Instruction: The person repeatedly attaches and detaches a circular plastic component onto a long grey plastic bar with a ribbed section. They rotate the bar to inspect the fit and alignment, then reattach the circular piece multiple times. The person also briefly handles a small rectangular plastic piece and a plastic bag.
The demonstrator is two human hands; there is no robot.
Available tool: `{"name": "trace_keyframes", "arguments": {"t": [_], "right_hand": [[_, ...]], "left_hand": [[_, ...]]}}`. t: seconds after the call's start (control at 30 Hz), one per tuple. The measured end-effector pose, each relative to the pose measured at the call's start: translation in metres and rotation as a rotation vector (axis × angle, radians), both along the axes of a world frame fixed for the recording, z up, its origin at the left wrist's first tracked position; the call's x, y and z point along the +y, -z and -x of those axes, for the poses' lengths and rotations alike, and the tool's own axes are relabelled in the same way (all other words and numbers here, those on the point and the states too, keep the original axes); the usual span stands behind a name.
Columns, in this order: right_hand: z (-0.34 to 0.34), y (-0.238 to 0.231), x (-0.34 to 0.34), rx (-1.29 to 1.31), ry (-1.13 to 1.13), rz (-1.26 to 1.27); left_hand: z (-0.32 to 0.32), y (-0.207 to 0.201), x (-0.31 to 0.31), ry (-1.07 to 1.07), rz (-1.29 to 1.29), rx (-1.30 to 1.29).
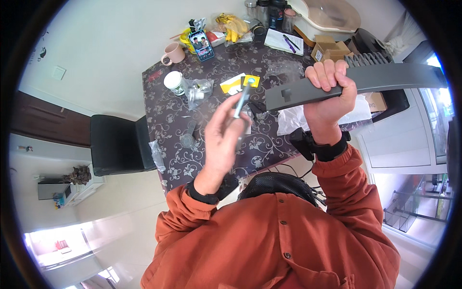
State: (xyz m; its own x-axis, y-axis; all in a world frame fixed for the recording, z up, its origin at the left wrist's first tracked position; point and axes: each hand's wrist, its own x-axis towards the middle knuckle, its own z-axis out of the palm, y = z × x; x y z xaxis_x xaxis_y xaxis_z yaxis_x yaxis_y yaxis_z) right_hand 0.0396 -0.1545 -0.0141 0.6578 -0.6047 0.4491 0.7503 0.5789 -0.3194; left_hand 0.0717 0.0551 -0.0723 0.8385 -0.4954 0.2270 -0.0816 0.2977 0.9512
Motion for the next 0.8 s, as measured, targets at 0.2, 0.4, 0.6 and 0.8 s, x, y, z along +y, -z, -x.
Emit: {"name": "trace_keyframes", "arguments": {"t": [0.2,0.4,0.6,0.8], "right_hand": [[0.004,-0.013,0.005,-0.103,0.151,0.153],[0.007,-0.018,0.008,-0.110,0.324,0.226],[0.004,-0.015,0.007,-0.178,0.352,0.245],[0.002,-0.012,0.007,-0.164,0.360,0.249]], "left_hand": [[0.032,-0.054,-0.040,-0.001,-0.197,-0.162],[0.036,-0.054,-0.058,-0.086,-0.290,-0.588],[0.040,-0.059,-0.063,0.002,-0.314,-0.400],[0.038,-0.062,-0.061,0.126,-0.214,-0.180]]}}
